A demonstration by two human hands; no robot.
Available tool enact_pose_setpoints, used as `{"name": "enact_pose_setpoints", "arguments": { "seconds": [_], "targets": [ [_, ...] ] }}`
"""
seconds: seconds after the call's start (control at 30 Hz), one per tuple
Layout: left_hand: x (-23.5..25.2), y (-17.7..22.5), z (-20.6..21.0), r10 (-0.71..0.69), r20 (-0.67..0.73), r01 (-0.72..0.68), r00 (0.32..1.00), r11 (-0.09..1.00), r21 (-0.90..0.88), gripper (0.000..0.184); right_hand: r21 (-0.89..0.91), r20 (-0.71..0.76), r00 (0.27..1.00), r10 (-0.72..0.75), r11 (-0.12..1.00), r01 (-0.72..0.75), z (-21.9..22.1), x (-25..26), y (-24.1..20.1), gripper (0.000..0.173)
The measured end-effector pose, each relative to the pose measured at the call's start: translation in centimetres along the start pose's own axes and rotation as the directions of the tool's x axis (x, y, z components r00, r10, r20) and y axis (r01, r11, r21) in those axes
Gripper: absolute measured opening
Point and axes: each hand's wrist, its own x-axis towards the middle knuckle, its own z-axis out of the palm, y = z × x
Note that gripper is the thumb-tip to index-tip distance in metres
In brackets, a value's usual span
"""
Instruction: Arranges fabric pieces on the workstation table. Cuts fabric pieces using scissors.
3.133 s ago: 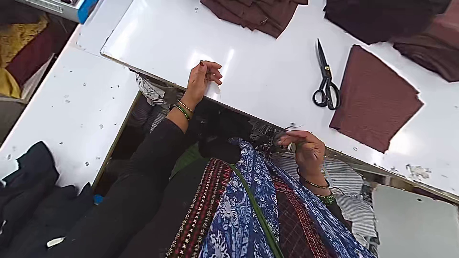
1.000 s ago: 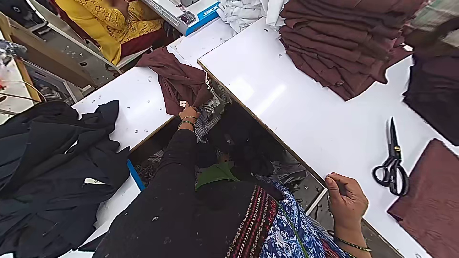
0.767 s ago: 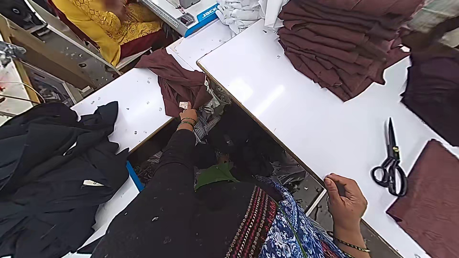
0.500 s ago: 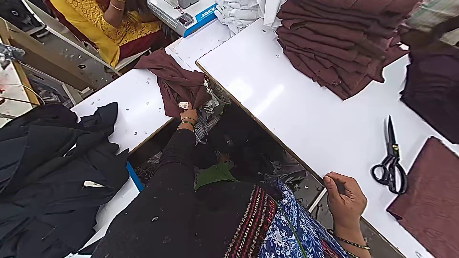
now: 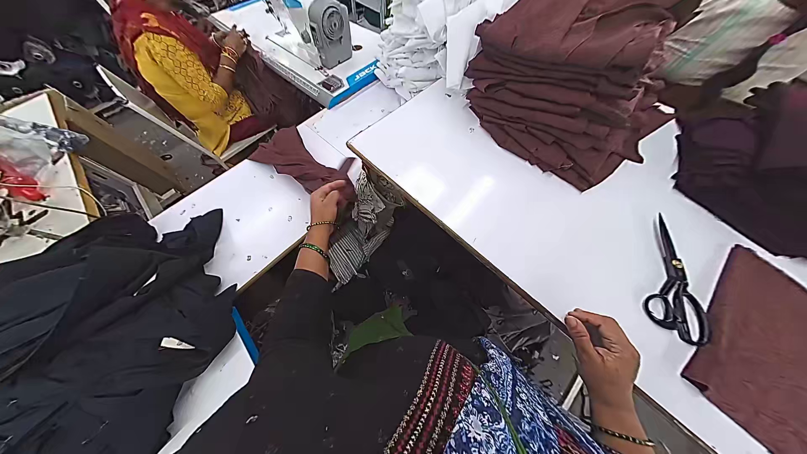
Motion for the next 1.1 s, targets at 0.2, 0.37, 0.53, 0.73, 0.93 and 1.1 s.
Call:
{"name": "enact_pose_setpoints", "arguments": {
  "seconds": [0.2, 0.37, 0.53, 0.73, 0.93, 1.1],
  "targets": [
    [-7.8, 14.3, 4.5, 0.629, 0.743, -0.203, 0.229, 0.777, -0.596, 0.037, 0.203, 0.160, 0.987, -0.021, 0.979, -0.012, 1.0, 0.8, -2.5, 0.092],
    [-15.0, 17.1, 11.2, 0.758, 0.637, 0.338, -0.140, 0.641, -0.689, 0.050, 0.519, 0.322, 0.904, -0.281, 0.851, 0.079, 0.7, 1.4, -7.9, 0.032],
    [-15.4, 14.2, 12.3, 0.609, 0.791, 0.358, -0.062, 0.753, -0.552, 0.054, 0.758, 0.226, 0.942, -0.250, 0.652, -0.009, -2.6, -0.6, -7.7, 0.018],
    [-14.9, 8.0, 14.4, 0.281, 0.931, -0.072, -0.234, 0.950, -0.305, 0.018, 0.821, -0.032, 0.984, 0.175, 0.566, -0.074, -4.4, -6.4, -8.9, 0.020],
    [-14.1, 5.0, 14.8, 0.195, 0.944, -0.382, 0.267, 0.920, -0.082, 0.031, 0.825, -0.025, 0.925, 0.379, 0.531, -0.195, -6.8, -6.8, -9.6, 0.012],
    [-8.9, 8.9, 12.8, 0.527, 0.625, -0.529, 0.576, 0.823, -0.207, 0.032, 0.291, 0.573, 0.796, 0.196, 0.859, -0.420, -13.1, -6.2, -4.6, 0.016]
  ]
}}
